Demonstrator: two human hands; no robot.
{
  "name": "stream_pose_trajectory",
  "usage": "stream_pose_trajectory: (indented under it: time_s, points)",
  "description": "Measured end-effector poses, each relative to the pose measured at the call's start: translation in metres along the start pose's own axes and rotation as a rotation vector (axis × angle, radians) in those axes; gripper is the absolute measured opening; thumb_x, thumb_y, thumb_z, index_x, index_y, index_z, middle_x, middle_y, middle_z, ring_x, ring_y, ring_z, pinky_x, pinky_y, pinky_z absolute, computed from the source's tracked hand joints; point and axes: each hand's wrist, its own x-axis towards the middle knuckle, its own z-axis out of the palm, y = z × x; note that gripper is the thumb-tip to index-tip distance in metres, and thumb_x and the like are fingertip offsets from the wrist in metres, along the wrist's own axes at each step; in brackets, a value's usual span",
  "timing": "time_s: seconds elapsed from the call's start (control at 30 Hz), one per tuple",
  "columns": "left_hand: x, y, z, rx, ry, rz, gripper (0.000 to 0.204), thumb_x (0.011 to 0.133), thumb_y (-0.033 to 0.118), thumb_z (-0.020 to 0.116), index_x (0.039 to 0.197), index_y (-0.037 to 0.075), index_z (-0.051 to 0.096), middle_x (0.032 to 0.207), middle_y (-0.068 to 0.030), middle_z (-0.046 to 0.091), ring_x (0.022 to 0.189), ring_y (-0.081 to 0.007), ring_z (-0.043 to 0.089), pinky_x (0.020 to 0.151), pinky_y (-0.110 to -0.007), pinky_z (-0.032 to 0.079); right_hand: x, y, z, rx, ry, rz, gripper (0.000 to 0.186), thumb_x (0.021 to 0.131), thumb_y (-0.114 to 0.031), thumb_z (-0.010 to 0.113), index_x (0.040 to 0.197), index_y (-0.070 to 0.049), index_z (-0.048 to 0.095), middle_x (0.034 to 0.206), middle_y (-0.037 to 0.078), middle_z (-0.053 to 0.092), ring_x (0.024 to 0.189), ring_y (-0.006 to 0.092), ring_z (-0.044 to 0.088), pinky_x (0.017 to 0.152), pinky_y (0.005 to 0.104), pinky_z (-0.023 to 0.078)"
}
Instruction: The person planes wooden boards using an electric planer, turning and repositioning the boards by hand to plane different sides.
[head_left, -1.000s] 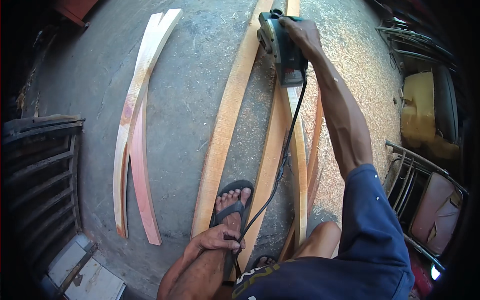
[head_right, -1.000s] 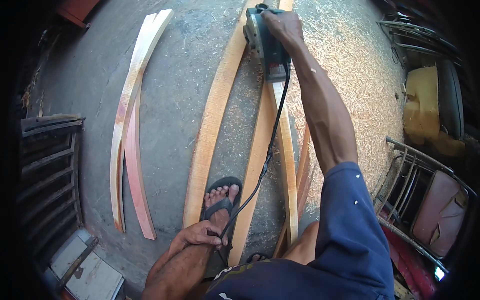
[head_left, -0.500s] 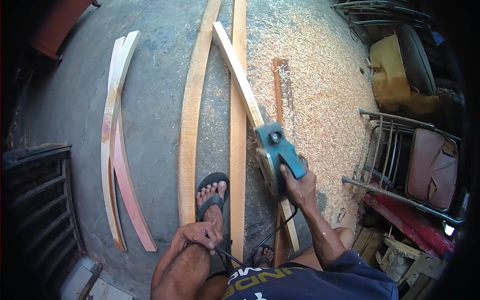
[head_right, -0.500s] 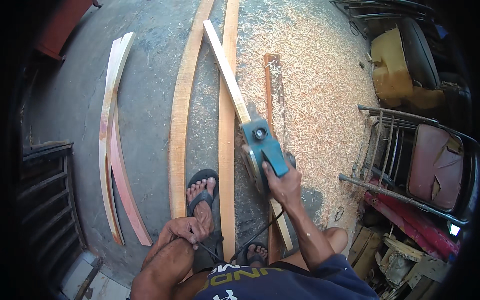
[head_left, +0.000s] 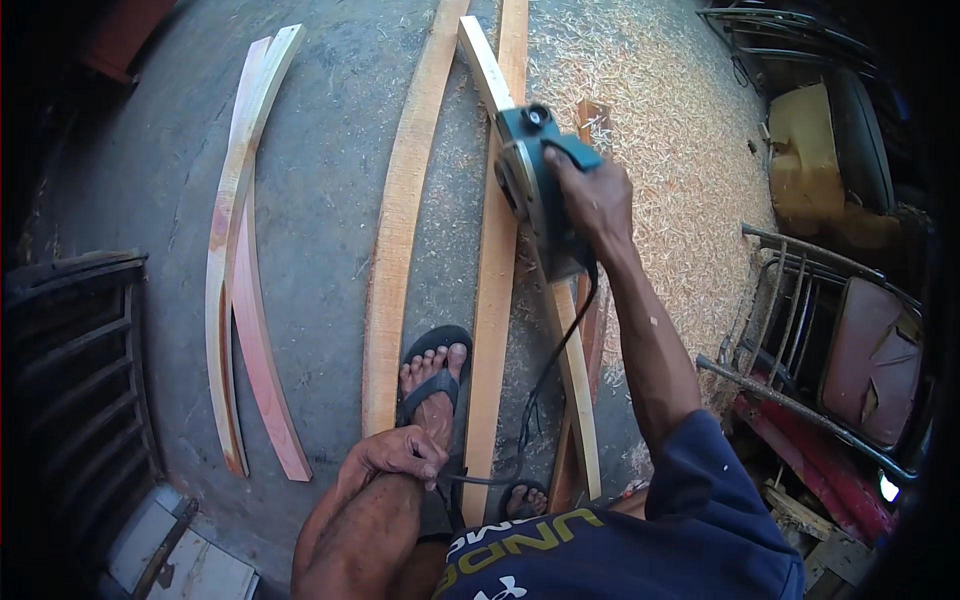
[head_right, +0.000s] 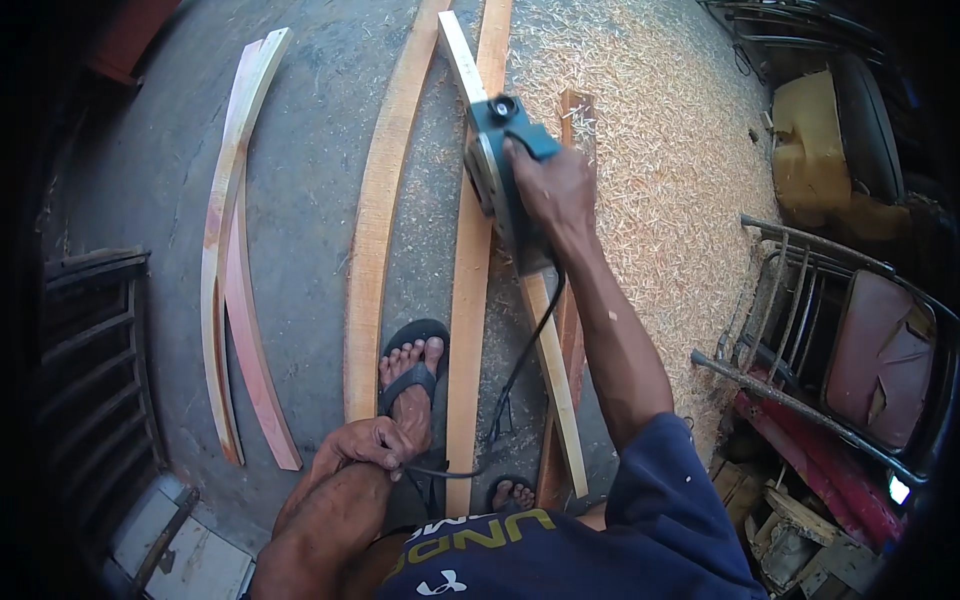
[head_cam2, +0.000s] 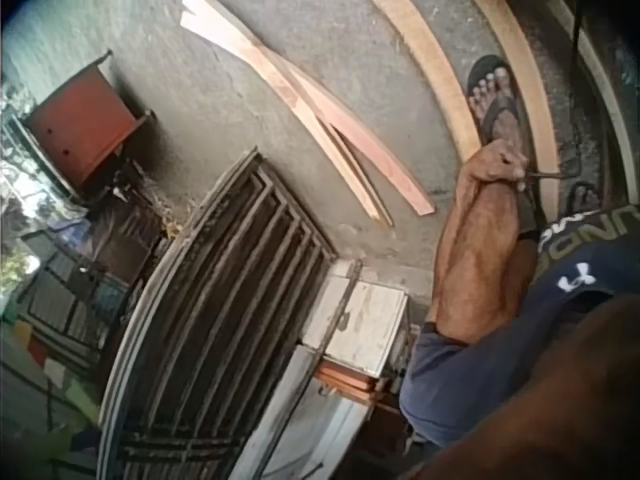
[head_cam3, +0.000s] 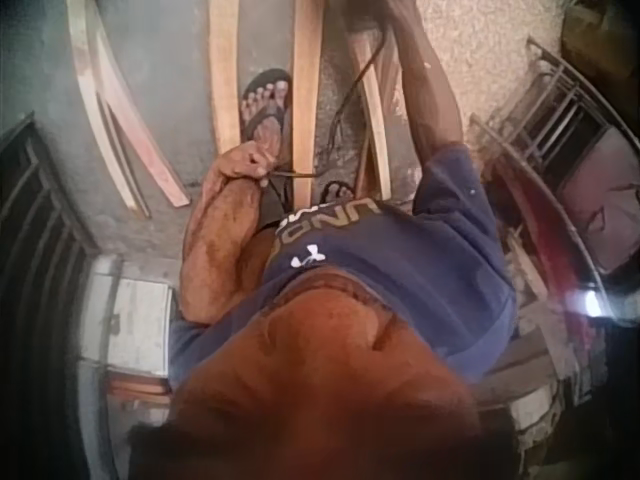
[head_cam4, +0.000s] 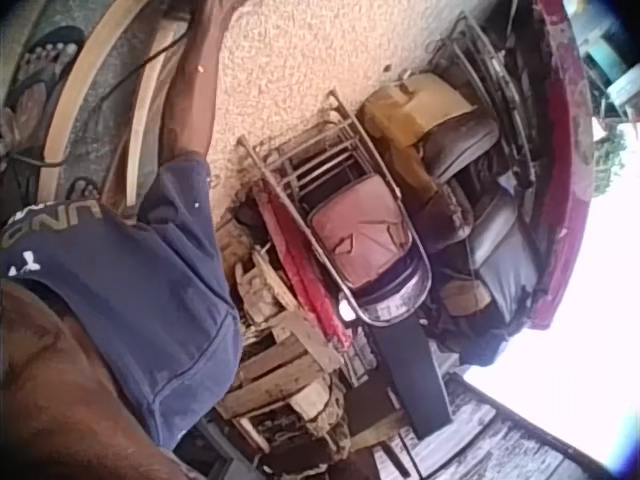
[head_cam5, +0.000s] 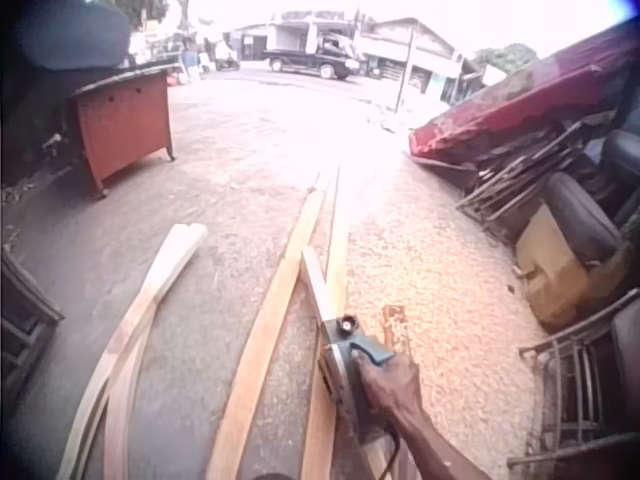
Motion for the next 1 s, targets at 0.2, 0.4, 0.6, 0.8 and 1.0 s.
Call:
stream_pose_trajectory:
  time_s: [0.2,0.4,0.6,0.8,1.0]
  points:
    - [-0.001,-0.003,-0.004,-0.022,0.010,0.022,0.038,0.097,0.030,0.068,0.084,-0.005,0.075,0.074,-0.0106,0.065,0.070,-0.0184,0.059,0.070,-0.031,0.045,0.040,-0.012,0.015,0.026,-0.046,-0.093,0.056,0.089,-0.051,0.066,0.066,0.000,0.070,0.056,0.008,0.060,0.047,0.0169,0.054,0.044,0.0353,0.041]
    - [0.007,0.003,-0.002,-0.022,0.013,0.028,0.036,0.096,0.029,0.068,0.086,-0.005,0.074,0.076,-0.0110,0.064,0.072,-0.0191,0.058,0.071,-0.032,0.045,-0.174,0.089,-0.029,0.031,-0.024,-0.009,0.032,0.090,-0.028,0.075,0.100,0.002,0.071,0.073,0.020,0.070,0.068,0.0252,0.072,0.063,0.0388,0.055]
    - [0.012,0.005,0.006,-0.015,0.032,0.022,0.034,0.095,0.028,0.069,0.088,-0.005,0.073,0.079,-0.0114,0.064,0.074,-0.0198,0.058,0.073,-0.032,0.045,-0.285,0.138,-0.060,0.014,-0.006,0.137,0.028,0.089,-0.023,0.078,0.097,0.003,0.070,0.069,0.016,0.069,0.064,0.0147,0.067,0.060,0.0340,0.053]
    - [0.008,0.000,0.012,-0.005,0.070,0.025,0.033,0.094,0.028,0.069,0.091,-0.005,0.072,0.081,-0.0117,0.064,0.077,-0.0205,0.058,0.075,-0.032,0.045,-0.095,0.027,-0.024,0.013,-0.066,0.104,0.039,0.092,-0.036,0.070,0.082,0.001,0.072,0.065,0.014,0.067,0.061,0.0221,0.067,0.059,0.0375,0.051]
    - [0.014,-0.001,0.017,-0.001,0.083,0.018,0.032,0.093,0.027,0.070,0.093,-0.005,0.071,0.083,-0.0121,0.063,0.079,-0.0212,0.058,0.076,-0.033,0.044,-0.009,0.015,-0.004,0.001,-0.157,0.031,0.057,0.091,-0.049,0.063,0.078,0.005,0.071,0.061,0.014,0.065,0.058,0.0237,0.065,0.057,0.0407,0.051]
